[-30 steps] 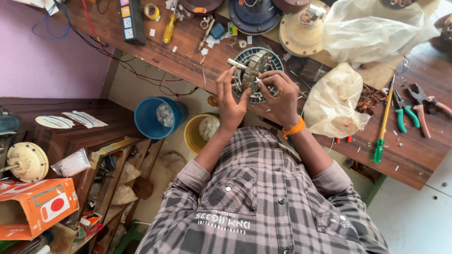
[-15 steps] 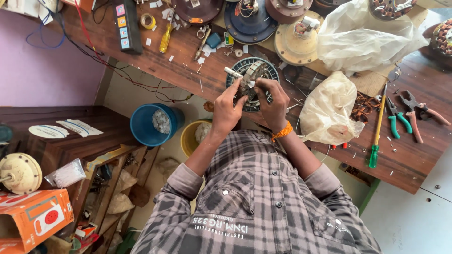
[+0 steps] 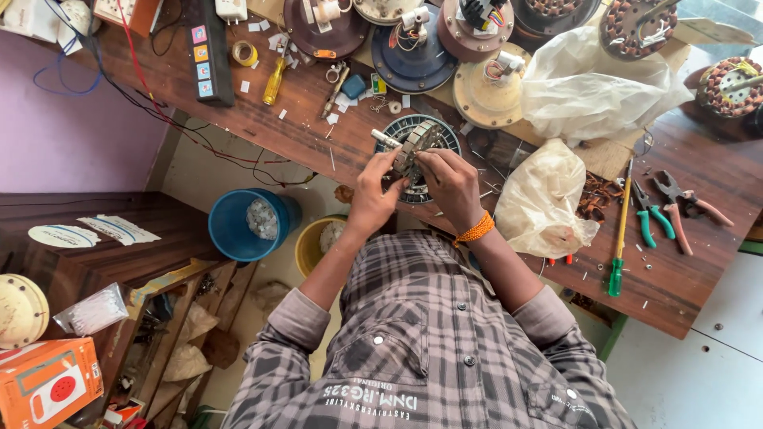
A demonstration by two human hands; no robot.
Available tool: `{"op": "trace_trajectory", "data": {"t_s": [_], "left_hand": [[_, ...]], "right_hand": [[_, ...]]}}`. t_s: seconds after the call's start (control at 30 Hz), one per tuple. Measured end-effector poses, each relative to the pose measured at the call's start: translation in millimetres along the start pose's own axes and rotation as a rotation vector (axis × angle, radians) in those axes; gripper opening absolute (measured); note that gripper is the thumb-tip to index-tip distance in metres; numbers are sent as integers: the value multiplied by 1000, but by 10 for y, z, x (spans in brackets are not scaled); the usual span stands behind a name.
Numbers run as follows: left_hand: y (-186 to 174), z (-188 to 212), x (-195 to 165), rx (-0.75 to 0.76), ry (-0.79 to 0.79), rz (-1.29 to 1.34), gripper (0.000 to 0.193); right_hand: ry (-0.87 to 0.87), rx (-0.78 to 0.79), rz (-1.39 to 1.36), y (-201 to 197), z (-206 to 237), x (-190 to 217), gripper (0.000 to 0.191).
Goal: The person handles a ceiling fan stator at a cluttered workbench, then sits on the floor and opens a plastic bag to retrieve material from a bucket. They return to the bench and repeatedly scrape the fan part with a flat blade, then press a small component into the fan hub by hand.
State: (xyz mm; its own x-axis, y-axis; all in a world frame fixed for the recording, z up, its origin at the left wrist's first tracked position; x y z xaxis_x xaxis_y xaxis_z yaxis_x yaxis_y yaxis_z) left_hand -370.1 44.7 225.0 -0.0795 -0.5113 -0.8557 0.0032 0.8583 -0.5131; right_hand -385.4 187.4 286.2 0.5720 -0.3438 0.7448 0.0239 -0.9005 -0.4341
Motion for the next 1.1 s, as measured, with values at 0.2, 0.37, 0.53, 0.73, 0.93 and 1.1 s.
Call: {"op": "trace_trajectory", "data": {"t_s": [0.2,0.37,0.53,0.73,0.93,1.1], "left_hand": [[104,-4,226,15,-96,247,49],[123,43,228,28,-11,304,43],[160,119,262,-78,-42,468,46],[182,16,333,76,24,422,50],[244,-33,471,175,89,476,58],[276,-9,477,196,41,577,64]], "right_hand": [[66,8,-27,7,-49,21,17],[198,-19,-206,-44,7,-83,22],[132,-39,-270,-32,44,-78,22],[-24,-7,-101,-8,48,21,21],[-151,26,-52,7,35,95,19],[-184,-115,-28,-270,224,10,17]]}}
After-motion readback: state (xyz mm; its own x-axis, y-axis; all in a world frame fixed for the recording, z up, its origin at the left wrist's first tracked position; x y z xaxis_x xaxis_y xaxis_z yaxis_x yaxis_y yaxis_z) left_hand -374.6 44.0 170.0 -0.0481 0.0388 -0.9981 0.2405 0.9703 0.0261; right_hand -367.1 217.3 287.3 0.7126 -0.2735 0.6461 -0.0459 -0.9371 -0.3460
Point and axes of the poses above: each hand's wrist, its own z-axis away from the middle knuckle, its own y-axis out of the palm, x = y × z, the point moved 10 cm from there along -z, towards the middle knuckle, and after that the axes turned 14 degrees about -z, right-handed, at the moved point
